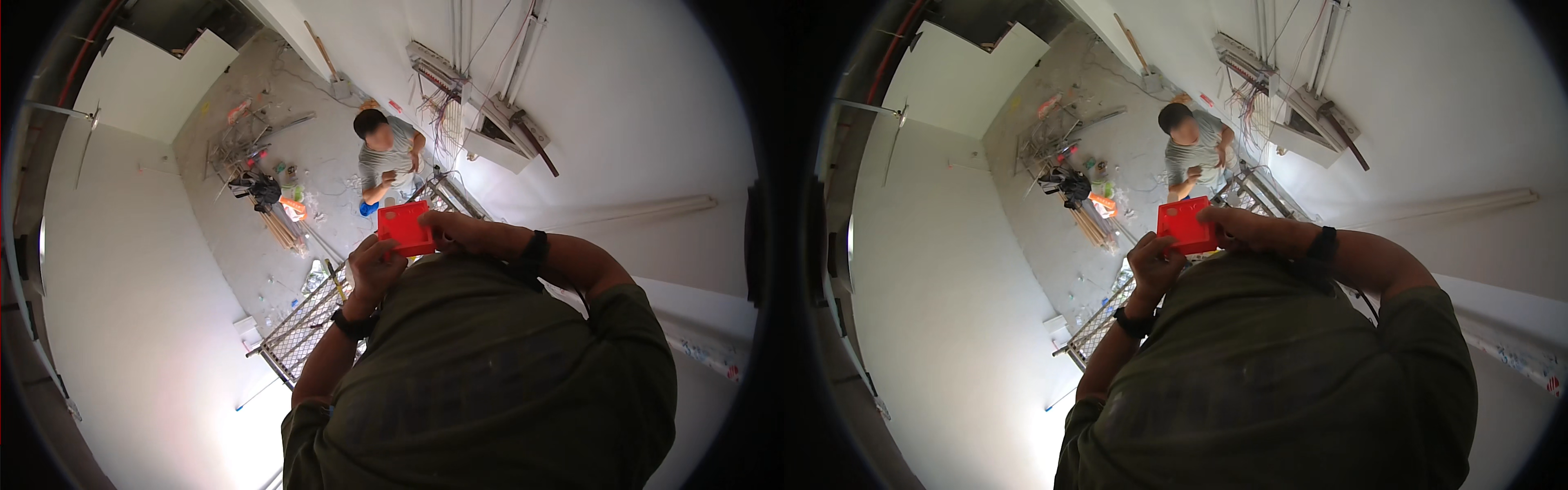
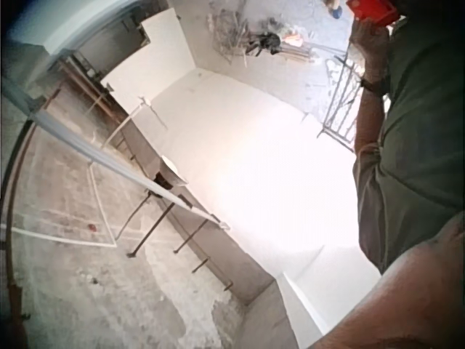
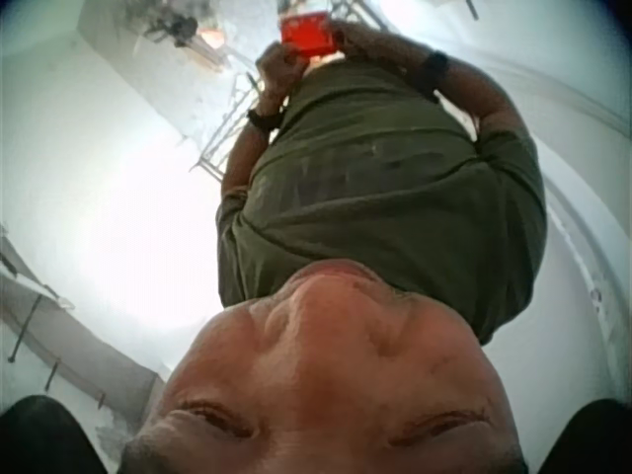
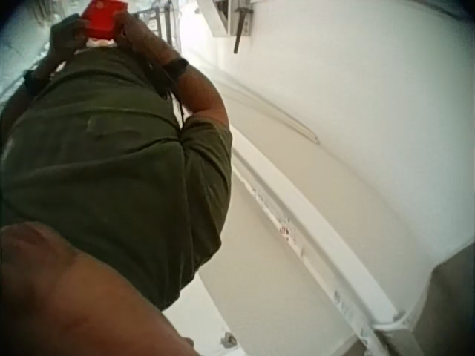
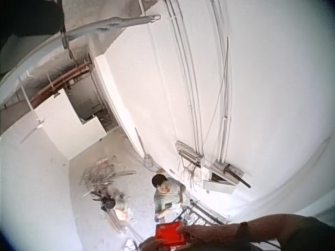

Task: Secure a red plastic junction box to the wall/conduit and hammer it into place while an assistant works on a separate electrical box.

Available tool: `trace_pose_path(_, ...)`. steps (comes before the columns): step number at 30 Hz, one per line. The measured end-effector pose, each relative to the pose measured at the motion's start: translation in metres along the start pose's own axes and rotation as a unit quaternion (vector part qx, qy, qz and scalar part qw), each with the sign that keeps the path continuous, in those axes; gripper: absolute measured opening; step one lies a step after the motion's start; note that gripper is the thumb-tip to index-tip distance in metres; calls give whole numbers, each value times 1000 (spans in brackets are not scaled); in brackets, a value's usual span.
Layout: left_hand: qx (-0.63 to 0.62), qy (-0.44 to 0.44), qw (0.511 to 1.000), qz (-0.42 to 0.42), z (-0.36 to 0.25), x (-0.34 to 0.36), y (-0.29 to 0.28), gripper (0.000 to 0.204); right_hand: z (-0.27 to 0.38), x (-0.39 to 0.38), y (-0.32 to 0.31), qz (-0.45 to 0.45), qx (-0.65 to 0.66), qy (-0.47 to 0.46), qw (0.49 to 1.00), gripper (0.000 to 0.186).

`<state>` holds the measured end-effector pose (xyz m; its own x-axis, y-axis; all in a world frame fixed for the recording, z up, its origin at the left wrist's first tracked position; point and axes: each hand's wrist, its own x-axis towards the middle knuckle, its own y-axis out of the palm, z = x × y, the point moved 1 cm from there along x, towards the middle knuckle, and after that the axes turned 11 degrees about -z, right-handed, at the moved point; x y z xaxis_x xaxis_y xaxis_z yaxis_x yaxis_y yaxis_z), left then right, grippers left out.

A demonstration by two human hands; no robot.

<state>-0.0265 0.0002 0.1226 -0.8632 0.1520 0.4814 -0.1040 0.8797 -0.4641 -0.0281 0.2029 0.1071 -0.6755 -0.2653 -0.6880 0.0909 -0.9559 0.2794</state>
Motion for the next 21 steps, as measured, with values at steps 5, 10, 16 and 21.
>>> trace_pose_path(5,9,6,994,111,8,6,-12,20,-11,13,-7,-4,40,76,996,34)
trace_pose_path(10,-14,-57,957,283,-12,1,-38,22,1,-7,5,4,4,96,995,35)
trace_pose_path(16,34,-57,968,242,3,-17,-27,15,-8,2,-1,0,-16,87,996,37)
trace_pose_path(21,-17,-85,984,155,0,-22,-21,11,-4,-6,5,-39,-52,89,994,41)
